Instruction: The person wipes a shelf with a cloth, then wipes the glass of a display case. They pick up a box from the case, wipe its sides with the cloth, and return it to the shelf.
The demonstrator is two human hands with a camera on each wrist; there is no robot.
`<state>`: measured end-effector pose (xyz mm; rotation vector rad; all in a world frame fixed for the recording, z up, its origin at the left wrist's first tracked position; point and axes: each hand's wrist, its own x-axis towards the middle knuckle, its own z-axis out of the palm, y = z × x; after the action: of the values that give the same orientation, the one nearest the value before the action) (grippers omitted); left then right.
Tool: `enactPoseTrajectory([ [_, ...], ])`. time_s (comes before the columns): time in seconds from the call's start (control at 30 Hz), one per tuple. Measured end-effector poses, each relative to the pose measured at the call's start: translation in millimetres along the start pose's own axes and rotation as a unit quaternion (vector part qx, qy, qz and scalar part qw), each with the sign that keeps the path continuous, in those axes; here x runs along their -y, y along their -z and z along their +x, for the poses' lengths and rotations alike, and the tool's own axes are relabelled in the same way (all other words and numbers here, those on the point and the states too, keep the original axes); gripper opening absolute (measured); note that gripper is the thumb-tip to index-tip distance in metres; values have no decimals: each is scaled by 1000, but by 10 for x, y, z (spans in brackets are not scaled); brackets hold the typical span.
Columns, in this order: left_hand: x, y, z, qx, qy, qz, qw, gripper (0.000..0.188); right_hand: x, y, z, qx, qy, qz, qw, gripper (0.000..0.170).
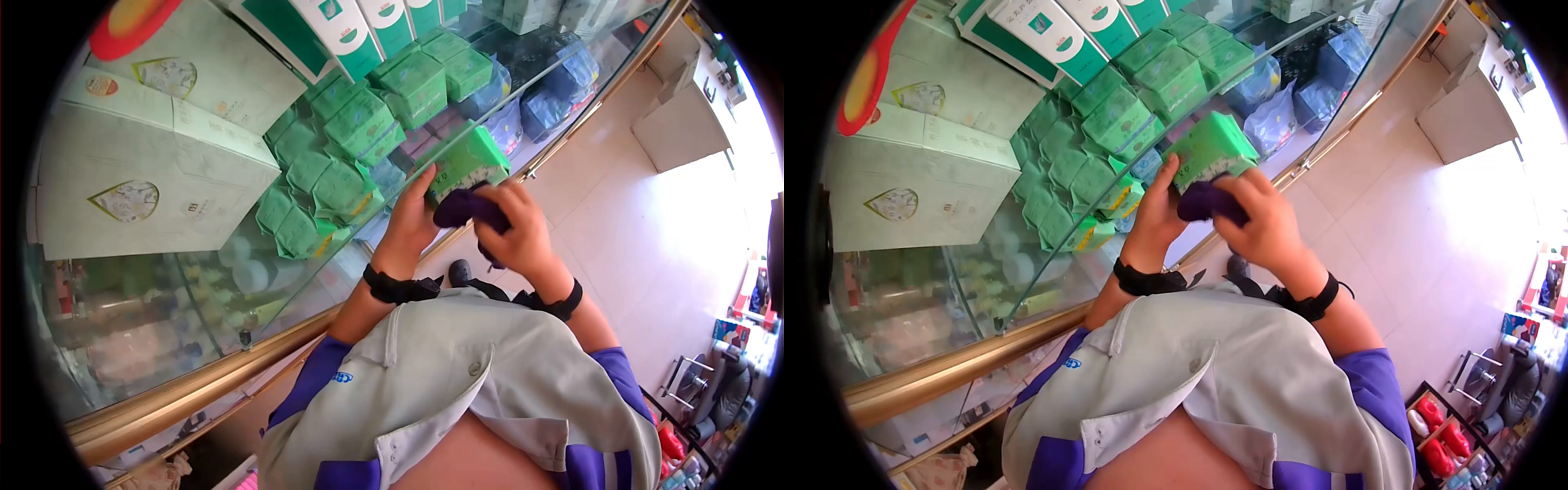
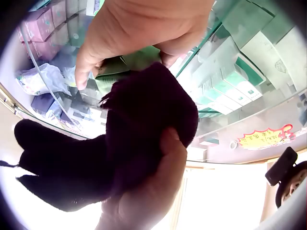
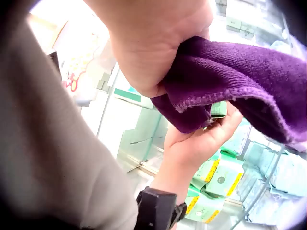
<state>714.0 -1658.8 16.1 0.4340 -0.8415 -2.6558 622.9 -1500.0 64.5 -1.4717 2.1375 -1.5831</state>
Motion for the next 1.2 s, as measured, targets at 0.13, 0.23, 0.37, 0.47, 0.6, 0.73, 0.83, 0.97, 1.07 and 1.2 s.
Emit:
enactPoseTrajectory([
  [0.13, 80, 12, 41, -33, 9, -55, 998, 35, -101, -17, 233, -70, -11, -34, 997, 32],
  [0.23, 71, 81, 60, -2, 52, -115, 992, 35, -26, -104, 200, 41, 70, -74, 994, 38],
  [0.37, 29, -70, 88, 11, 52, -133, 990, 36, -57, -89, 158, 43, 98, -57, 993, 38],
  [0.47, 38, -16, 165, 24, 109, -204, 973, 41, -222, 10, 398, -162, 21, 3, 987, 29],
  [0.6, -16, -56, 154, 42, 58, -119, 990, 47, -180, 64, 551, -143, 40, -49, 988, 32],
  [0.73, -26, -48, 168, -12, 16, -114, 993, 43, -115, -116, 422, -51, 35, -26, 998, 34],
  [0.83, -30, 23, 195, -14, -9, -90, 996, 45, -160, -150, 416, -34, 4, -4, 999, 33],
  [0.97, -58, -17, 186, -19, 3, -72, 997, 44, -148, -133, 493, -31, 16, -2, 999, 33],
  [1.07, -96, -29, 185, -26, -12, -64, 998, 46, -141, -113, 567, -21, 31, -10, 999, 33],
  [1.2, -217, 12, 153, 27, -5, -39, 999, 49, -201, -86, 683, -23, 43, 1, 999, 32],
])
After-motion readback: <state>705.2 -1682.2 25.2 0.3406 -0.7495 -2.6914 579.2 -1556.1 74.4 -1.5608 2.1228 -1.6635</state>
